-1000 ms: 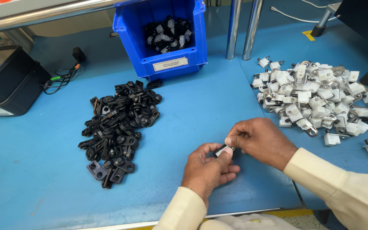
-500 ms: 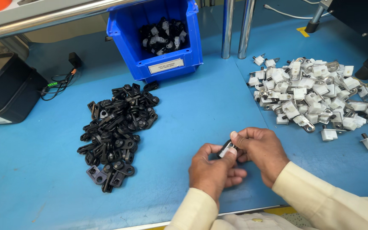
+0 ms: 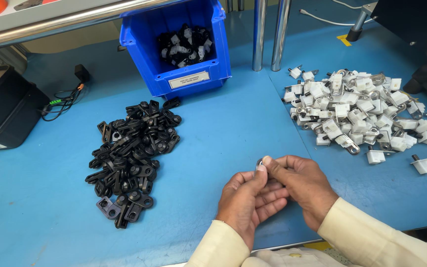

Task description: The person repeatedly picks a black plastic housing and a white plastic insert with metal contacts, aligns them, and presses them together to form an assembled unit. The person places each completed assembly into a blue bin. The process is repeated continuously throughout the clip.

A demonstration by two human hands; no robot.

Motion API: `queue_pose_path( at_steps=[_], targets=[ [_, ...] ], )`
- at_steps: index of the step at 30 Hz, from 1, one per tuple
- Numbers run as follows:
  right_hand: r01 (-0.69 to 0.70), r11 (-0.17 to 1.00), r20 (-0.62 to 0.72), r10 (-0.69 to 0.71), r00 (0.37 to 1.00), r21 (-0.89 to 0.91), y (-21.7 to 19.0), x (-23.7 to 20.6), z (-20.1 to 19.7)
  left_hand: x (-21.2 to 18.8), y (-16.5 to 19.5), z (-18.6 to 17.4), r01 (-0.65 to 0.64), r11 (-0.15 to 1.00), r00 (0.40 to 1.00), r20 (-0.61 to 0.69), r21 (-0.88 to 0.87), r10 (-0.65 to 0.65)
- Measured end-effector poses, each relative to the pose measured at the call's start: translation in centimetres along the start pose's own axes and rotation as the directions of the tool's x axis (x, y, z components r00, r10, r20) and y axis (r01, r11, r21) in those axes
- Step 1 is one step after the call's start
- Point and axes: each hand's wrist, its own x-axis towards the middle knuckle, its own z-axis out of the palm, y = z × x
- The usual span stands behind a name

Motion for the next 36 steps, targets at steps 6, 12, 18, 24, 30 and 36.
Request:
queue_pose_path(
  at_steps=[6,12,18,24,30,36],
  targets=[
    [0.036,0.997,-0.083,-0.03,0.996,0.069,0.7,0.6,1.2,0.0,0.0,0.9,-0.031,0.989,0.992,-0.119,0.142,0.048],
    [-0.078,0.987,-0.063,0.087,0.994,0.138,-0.1,0.4,1.3,0.0,0.3,0.6,-0.009,0.998,0.992,-0.123,0.065,0.017],
    [0.003,0.997,-0.014,-0.002,1.0,0.075,0.7,-0.2,1.4,0.1,0.1,-0.4,-0.005,1.0,0.999,-0.039,-0.012,0.005],
    [0.067,0.998,-0.006,-0.067,0.998,0.018,0.6,0.5,1.4,0.7,0.3,-0.6,-0.028,0.999,0.999,-0.046,-0.021,0.027],
    [0.065,0.995,0.095,-0.057,0.994,-0.08,-0.6,0.7,0.3,0.8,0.9,-1.0,-0.001,0.999,0.998,-0.063,0.034,0.003],
    [0.092,0.995,0.19,-0.085,0.978,-0.028,-1.1,1.7,-0.4,0.1,1.3,-1.0,-0.048,0.984,0.997,-0.054,0.169,0.058]
  ],
)
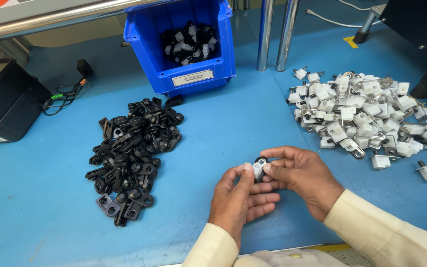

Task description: The person repeatedly picks a black plastic housing and a white plastic insert with metal contacts, aligns them, and presses them together to form an assembled unit. The person places each completed assembly into a blue bin. The process is repeated continuously throughout the clip.

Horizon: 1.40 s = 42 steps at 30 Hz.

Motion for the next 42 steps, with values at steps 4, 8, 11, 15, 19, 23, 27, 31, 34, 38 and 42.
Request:
queue_pose_path(
  at_steps=[4,8,11,15,19,23,27,31,34,38,42],
  targets=[
    [-0.029,1.0,0.019,0.029,0.999,-0.005,0.1,0.1,-0.2,-0.1,-0.1,0.3,0.001,0.999,0.999,-0.054,0.04,0.001],
    [0.001,1.0,0.091,-0.001,0.996,-0.005,0.0,0.3,-0.7,0.3,-0.2,0.7,-0.09,0.996,0.987,-0.129,0.029,0.093],
    [0.014,0.994,0.175,0.006,0.985,-0.109,-0.2,0.8,-1.4,0.6,-0.3,0.7,-0.078,0.993,0.981,-0.171,0.087,0.092],
    [0.084,0.971,0.179,-0.043,0.983,-0.226,-0.2,1.3,-2.3,0.6,-0.5,1.3,-0.121,0.979,0.98,-0.14,0.164,0.144],
    [0.066,0.988,0.186,-0.039,0.982,-0.142,-0.5,1.7,-3.3,-0.1,-0.7,2.1,-0.232,0.937,0.959,-0.103,0.261,0.266],
    [-0.007,0.998,0.236,0.024,0.971,-0.069,-0.6,1.7,-4.3,-0.5,-1.0,3.5,-0.238,0.904,0.921,-0.215,0.356,0.327],
    [-0.063,0.995,0.275,0.081,0.958,-0.073,-0.3,1.5,-5.2,-0.4,-1.6,4.5,-0.259,0.853,0.882,-0.249,0.453,0.4],
    [-0.113,0.986,0.324,0.146,0.935,-0.119,-0.3,1.6,-5.7,-0.8,-2.6,4.9,-0.269,0.809,0.869,-0.23,0.523,0.438],
    [-0.133,0.966,0.313,0.2,0.928,-0.223,-0.1,2.0,-5.8,-1.2,-2.2,3.9,-0.219,0.846,0.925,-0.173,0.487,0.339],
    [-0.117,0.914,0.415,0.287,0.863,-0.389,-1.2,3.2,-3.9,-2.6,-0.6,-0.5,-0.016,0.794,0.988,-0.111,0.607,0.105],
    [0.248,0.958,0.539,-0.134,0.832,-0.145,-6.9,6.2,2.0,-3.8,1.0,-5.5,-0.107,0.835,0.951,-0.188,0.54,0.244]
  ],
)
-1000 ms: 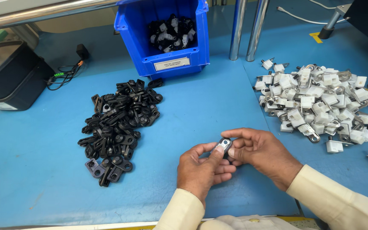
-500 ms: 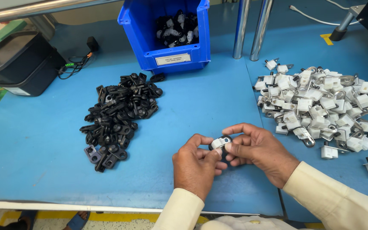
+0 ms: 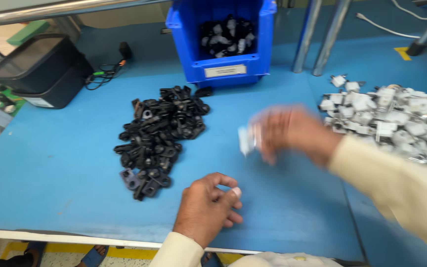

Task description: The person repeatedly picks a black plastic housing and a white plastic insert with metal contacts, aligns them, and presses them together to form an assembled unit. The person places each completed assembly into a blue bin. The process is repeated continuously throughout the clip.

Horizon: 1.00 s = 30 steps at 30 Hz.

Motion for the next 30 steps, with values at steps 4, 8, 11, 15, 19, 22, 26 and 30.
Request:
queue_pose_path(
  at_steps=[4,8,11,15,19,22,26,30],
  targets=[
    [0.274,0.961,-0.33,-0.27,0.904,-0.036,-5.9,6.8,0.0,1.7,-0.7,-5.1,-0.057,0.997,0.995,-0.088,-0.059,0.052],
    [0.251,0.961,-0.273,-0.275,0.922,-0.119,-1.3,5.9,3.3,4.3,-0.9,-10.0,-0.245,0.967,0.923,-0.29,0.064,0.253],
    [-0.097,0.995,-0.351,0.091,0.932,0.001,5.0,2.2,7.4,6.7,-0.4,-14.2,-0.284,0.919,0.802,-0.458,0.275,0.385],
    [-0.176,0.97,-0.385,0.098,0.918,-0.17,8.9,-2.9,10.4,11.2,1.6,-19.2,-0.311,0.812,0.704,-0.454,0.494,0.546],
    [-0.145,0.979,-0.388,0.079,0.918,-0.143,8.5,-4.0,10.6,16.9,3.6,-20.5,-0.354,0.683,0.747,-0.247,0.638,0.618],
    [-0.139,0.975,-0.387,0.063,0.92,-0.171,8.4,-3.9,10.5,20.2,4.4,-19.6,-0.262,0.589,0.85,-0.106,0.764,0.515],
    [-0.135,0.98,-0.367,0.073,0.927,-0.147,9.0,-4.2,10.2,20.7,5.6,-19.1,-0.142,0.594,0.921,-0.114,0.791,0.373],
    [-0.144,0.986,-0.333,0.108,0.937,-0.084,8.4,-4.0,9.9,16.7,6.6,-19.1,-0.236,0.668,0.854,-0.177,0.706,0.49]
  ],
)
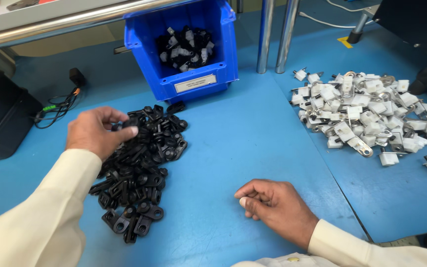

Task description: The person repeatedly picks a black plastic housing and a white plastic insert with metal contacts, aligns them, and presses them together to form an assembled unit. The person places each completed assembly into a blue bin. The process is repeated continuously throughout the clip.

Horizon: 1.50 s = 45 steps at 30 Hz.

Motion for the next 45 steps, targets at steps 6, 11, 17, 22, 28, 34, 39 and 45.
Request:
queue_pose_path(
  at_steps=[6,11,17,22,28,34,39,45],
  targets=[
    [-0.031,0.966,-0.074,0.051,0.996,0.256,-3.4,2.0,-0.3,-8.1,5.8,4.4,0.409,0.311,0.904,0.427,-0.858,-0.009],
    [0.123,0.974,-0.116,-0.102,0.988,0.19,-4.4,2.7,-1.4,-12.9,9.6,9.4,0.624,0.157,0.774,0.633,-0.766,0.015],
    [0.096,0.994,-0.167,-0.087,0.982,0.049,-2.0,1.4,-2.7,-14.9,11.7,11.4,0.606,0.3,0.793,0.591,-0.737,-0.148],
    [-0.024,0.897,-0.301,-0.122,0.946,-0.441,0.2,-0.9,-5.8,-16.1,13.4,12.0,0.484,0.661,0.853,0.476,-0.574,-0.212],
    [-0.301,0.743,-0.705,-0.309,0.638,-0.598,1.8,-5.1,-15.3,-16.4,14.4,12.0,0.393,0.776,0.89,0.417,-0.494,-0.185],
    [-0.425,0.366,-0.554,-0.417,0.72,-0.828,5.1,-6.6,-19.6,-16.7,15.5,12.6,0.337,0.849,0.896,0.416,-0.406,-0.157],
    [-0.442,0.275,-0.52,-0.466,0.716,-0.854,4.0,-7.3,-19.4,-16.7,16.8,12.0,0.348,0.891,0.884,0.417,-0.292,-0.209],
    [-0.331,0.661,-0.568,-0.178,0.803,-0.674,0.6,-5.4,-12.3,-17.1,17.7,11.6,0.258,0.948,0.906,0.386,-0.187,-0.171]
  ],
)
